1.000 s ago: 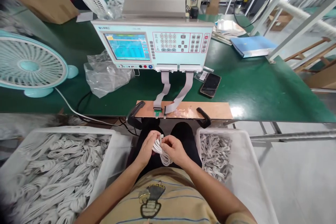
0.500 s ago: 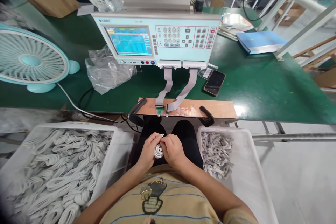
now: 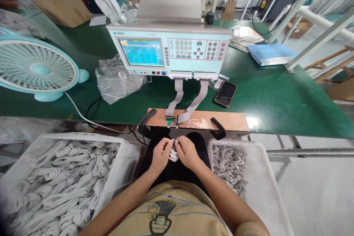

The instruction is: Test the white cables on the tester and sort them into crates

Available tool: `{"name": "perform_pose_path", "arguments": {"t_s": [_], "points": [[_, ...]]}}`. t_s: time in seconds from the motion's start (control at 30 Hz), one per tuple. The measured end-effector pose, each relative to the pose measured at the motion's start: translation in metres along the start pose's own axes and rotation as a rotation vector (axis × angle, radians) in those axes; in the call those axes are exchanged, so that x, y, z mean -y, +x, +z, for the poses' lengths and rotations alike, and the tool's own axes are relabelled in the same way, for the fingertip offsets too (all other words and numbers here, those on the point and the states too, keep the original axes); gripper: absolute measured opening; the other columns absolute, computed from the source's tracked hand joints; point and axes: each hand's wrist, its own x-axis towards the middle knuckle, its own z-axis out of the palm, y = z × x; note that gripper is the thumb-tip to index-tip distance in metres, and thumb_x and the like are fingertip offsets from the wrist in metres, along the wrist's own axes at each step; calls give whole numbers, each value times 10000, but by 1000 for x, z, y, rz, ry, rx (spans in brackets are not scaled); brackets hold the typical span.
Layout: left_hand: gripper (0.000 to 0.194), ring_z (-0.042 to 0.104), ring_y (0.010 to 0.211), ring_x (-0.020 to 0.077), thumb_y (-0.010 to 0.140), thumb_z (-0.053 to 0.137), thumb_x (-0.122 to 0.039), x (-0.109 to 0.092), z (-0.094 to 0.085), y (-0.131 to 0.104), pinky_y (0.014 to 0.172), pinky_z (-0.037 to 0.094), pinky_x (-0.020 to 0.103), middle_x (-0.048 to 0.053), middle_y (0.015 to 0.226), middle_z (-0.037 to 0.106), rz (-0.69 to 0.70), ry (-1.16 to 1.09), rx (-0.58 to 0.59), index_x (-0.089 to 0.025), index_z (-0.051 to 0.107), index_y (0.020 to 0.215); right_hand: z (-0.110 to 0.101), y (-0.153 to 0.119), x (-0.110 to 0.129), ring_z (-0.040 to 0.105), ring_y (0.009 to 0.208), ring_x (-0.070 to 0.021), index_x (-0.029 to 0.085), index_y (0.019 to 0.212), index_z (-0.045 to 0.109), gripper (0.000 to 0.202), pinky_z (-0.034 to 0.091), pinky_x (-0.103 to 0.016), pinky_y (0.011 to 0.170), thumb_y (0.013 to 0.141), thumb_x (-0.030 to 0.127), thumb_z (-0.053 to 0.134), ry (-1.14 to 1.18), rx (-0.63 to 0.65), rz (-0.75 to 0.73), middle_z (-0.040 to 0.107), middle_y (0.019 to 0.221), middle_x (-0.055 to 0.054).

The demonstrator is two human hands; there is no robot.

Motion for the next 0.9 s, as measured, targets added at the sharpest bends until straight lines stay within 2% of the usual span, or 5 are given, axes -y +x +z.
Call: {"name": "perform_pose_path", "arguments": {"t_s": [0.07, 0.13, 0.3, 0.67, 0.9], "points": [[241, 455, 543, 97, 798, 495, -389, -2, 1, 6, 530, 387, 204, -29, 602, 477, 32, 17, 8, -179, 514, 681, 3, 10, -3, 463, 591, -126, 193, 711, 527, 239, 392, -245, 583, 854, 356, 427, 193, -92, 167, 493, 630, 12], [251, 469, 500, 98, 800, 489, -409, -3, 0, 12, 483, 392, 204, -36, 579, 481, 9, -21, 9, -183, 511, 694, 5, 19, -4, 445, 548, -113, 189, 679, 521, 265, 373, -231, 541, 816, 411, 475, 386, -115, 287, 478, 592, 31], [265, 505, 463, 101, 797, 496, -419, 0, -7, 22, 471, 416, 209, -36, 563, 522, -18, -65, 25, -176, 514, 694, 10, 31, 1, 425, 494, -97, 168, 656, 562, 257, 345, -223, 492, 718, 417, 584, 598, -151, 452, 486, 554, 36], [289, 491, 518, 102, 782, 502, -418, -1, -24, 33, 488, 430, 206, -21, 567, 507, -56, -54, 172, -154, 530, 669, 14, 33, -3, 447, 507, -93, 163, 683, 612, 228, 349, -220, 507, 707, 389, 602, 624, -189, 481, 525, 563, 32], [317, 488, 551, 107, 810, 464, -422, -1, -35, 39, 537, 416, 214, -17, 576, 518, -3, 75, 259, -151, 535, 661, 14, 35, -6, 459, 512, -93, 165, 632, 611, 217, 343, -225, 516, 684, 374, 641, 680, -198, 466, 566, 571, 28]]}}
